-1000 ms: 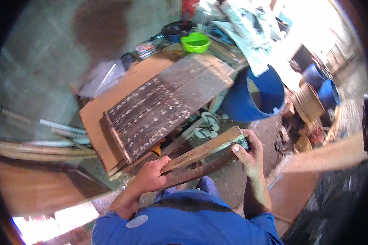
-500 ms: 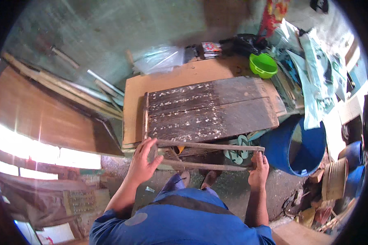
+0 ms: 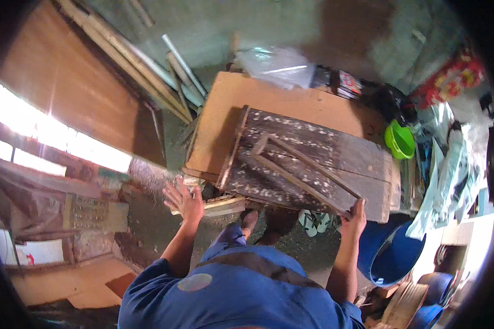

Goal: The person retrieves two wooden boards from a stack and places them on a workbench. They then retrieve a metal frame and place it on the boards. The person uses a lighter to heat a small metal ring and places it on the frame. Finally, they place a clear plastic sheet over the frame and press it down.

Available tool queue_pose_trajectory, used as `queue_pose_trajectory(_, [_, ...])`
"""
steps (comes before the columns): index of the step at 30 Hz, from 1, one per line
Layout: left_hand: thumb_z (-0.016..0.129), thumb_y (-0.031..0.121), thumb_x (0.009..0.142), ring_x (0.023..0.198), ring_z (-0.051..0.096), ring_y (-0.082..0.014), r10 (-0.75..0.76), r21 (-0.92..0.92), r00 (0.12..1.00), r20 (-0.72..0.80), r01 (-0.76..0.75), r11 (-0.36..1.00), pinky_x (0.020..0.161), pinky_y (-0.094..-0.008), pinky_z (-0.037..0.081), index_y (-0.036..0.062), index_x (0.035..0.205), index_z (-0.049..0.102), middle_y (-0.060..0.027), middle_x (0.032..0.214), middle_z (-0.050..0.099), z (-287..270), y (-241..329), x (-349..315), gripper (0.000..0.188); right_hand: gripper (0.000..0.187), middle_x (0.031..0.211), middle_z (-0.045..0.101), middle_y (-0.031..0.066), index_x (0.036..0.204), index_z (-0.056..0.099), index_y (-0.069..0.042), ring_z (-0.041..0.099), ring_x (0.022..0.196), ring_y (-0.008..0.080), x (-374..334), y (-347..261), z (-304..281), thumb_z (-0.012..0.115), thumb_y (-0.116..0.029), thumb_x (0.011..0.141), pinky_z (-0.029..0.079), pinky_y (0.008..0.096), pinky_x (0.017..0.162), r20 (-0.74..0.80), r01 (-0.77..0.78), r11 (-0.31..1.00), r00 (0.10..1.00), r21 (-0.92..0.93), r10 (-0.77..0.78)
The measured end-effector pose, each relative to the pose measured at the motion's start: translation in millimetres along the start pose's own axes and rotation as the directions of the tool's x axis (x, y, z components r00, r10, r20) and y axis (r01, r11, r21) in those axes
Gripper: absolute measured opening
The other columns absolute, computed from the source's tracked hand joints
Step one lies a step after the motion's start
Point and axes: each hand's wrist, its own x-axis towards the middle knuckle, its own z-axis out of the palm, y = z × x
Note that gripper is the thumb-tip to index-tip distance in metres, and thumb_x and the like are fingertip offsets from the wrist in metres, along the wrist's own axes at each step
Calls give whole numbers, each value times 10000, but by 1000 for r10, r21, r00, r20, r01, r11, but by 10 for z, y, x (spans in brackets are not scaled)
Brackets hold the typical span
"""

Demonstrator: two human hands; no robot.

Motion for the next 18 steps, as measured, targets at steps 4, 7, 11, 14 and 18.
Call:
queue_pose_trajectory(4, [520, 383, 957, 1458, 14, -436, -445, -40, 881, 160, 456, 889, 1134, -615, 95, 178, 1544, 167, -269, 1572, -10, 277, -677, 43, 715, 374, 938, 633, -25, 1097, 642, -112, 532, 674, 120, 62, -2, 87, 660, -434, 907, 458, 302, 554, 32, 51, 997, 998, -57, -49])
queue_pose_trajectory(7, [547, 305, 956, 1432, 87, -450, -123, -415, 992, -13, 107, 904, 1145, -523, 183, 149, 1533, 180, -316, 1533, 0, 584, -1023, 127, 702, 398, 960, 638, -36, 1136, 636, -114, 532, 721, 124, 73, -89, 333, 653, -441, 911, 466, 326, 589, 23, 64, 990, 998, -122, -61])
queue_pose_trajectory(11, [574, 211, 941, 1387, 197, -458, -74, -248, 997, -10, 69, 966, 1096, -441, 308, 128, 1510, 232, -339, 1505, -17, 697, -1023, 298, 668, 431, 1027, 626, -36, 1160, 632, -123, 527, 778, 138, 322, -143, 593, 663, -462, 897, 471, 357, 647, 41, 66, 981, 997, -181, -59])
queue_pose_trajectory(14, [585, 177, 933, 1374, 231, -452, -133, -359, 991, 11, 128, 925, 1096, -438, 310, 125, 1506, 246, -331, 1506, -8, 590, -888, 264, 668, 444, 1040, 623, -39, 1170, 629, -126, 525, 784, 137, 620, -131, 679, 670, -468, 891, 463, 346, 638, 80, 60, 977, 996, -207, -44])
queue_pose_trajectory(18, [598, 168, 923, 1377, 240, -436, -133, -412, 991, 16, 128, 902, 1086, -430, 321, 113, 1499, 265, -326, 1509, -7, 642, -971, 272, 668, 456, 1018, 630, -37, 1152, 632, -126, 533, 770, 136, 938, -83, 792, 693, -478, 868, 454, 341, 617, 78, 54, 961, 996, -272, -34])
